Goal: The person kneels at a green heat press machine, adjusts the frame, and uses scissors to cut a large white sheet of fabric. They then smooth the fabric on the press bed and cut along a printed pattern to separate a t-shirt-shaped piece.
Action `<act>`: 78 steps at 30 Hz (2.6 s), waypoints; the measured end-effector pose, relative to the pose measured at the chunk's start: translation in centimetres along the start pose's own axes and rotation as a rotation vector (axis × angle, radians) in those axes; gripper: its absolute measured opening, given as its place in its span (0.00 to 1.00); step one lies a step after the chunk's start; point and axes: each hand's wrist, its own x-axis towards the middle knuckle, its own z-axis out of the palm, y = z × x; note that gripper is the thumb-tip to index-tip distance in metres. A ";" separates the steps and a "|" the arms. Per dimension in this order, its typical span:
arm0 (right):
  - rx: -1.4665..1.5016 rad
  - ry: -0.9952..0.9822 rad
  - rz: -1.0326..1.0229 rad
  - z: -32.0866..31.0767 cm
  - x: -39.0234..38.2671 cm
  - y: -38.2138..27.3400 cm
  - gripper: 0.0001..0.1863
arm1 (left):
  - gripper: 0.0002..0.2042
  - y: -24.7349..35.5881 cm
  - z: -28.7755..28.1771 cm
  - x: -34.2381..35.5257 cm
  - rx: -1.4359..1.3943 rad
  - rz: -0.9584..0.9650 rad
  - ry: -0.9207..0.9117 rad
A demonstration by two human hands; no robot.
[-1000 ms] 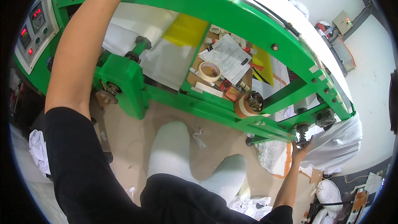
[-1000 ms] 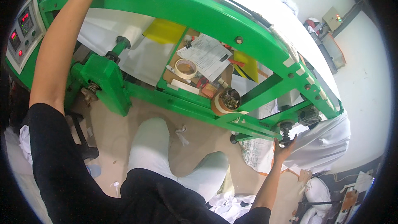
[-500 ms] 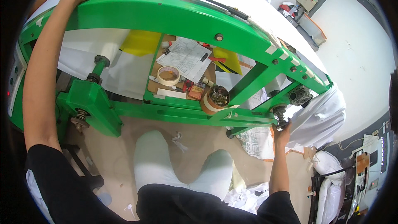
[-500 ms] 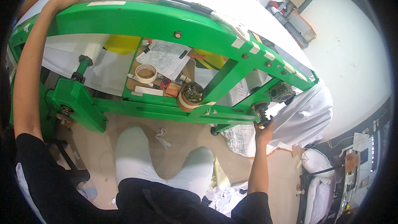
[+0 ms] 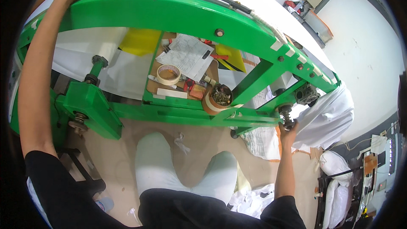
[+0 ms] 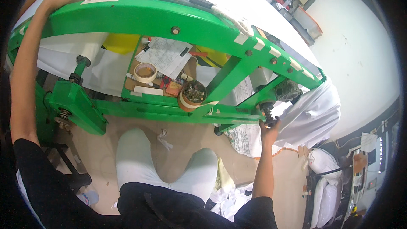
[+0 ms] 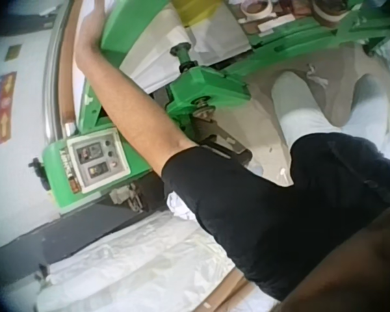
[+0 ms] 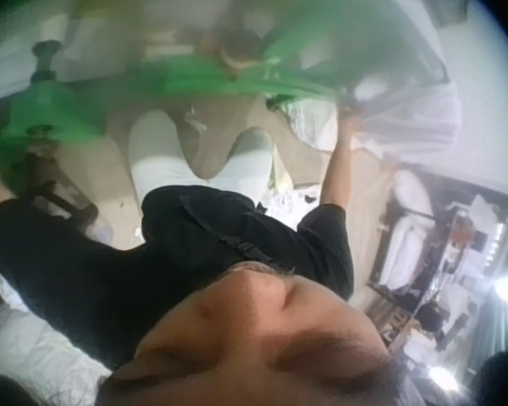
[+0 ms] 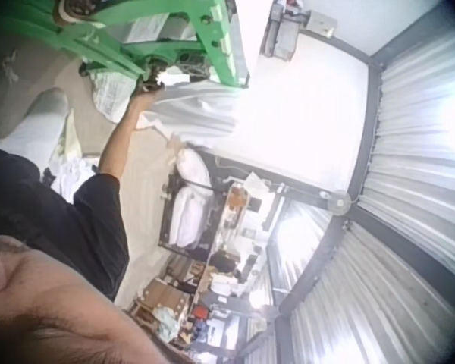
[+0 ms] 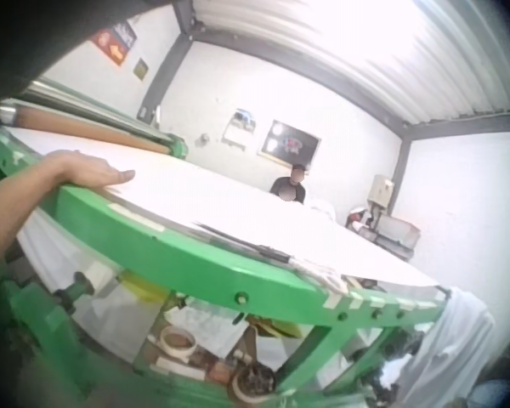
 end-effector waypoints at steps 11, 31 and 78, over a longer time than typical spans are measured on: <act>0.872 -0.522 0.793 -1.8 1.6 1.0 0.51 | 0.45 0.2 1.6 -0.2 -0.082 0.157 0.176; 0.653 -0.252 0.460 -0.2 2.9 5.2 0.39 | 0.42 -0.7 1.7 0.7 -0.001 0.186 0.236; 0.997 -0.459 0.807 -1.7 1.3 2.4 0.54 | 0.42 -5.3 3.6 5.3 -0.306 0.046 0.281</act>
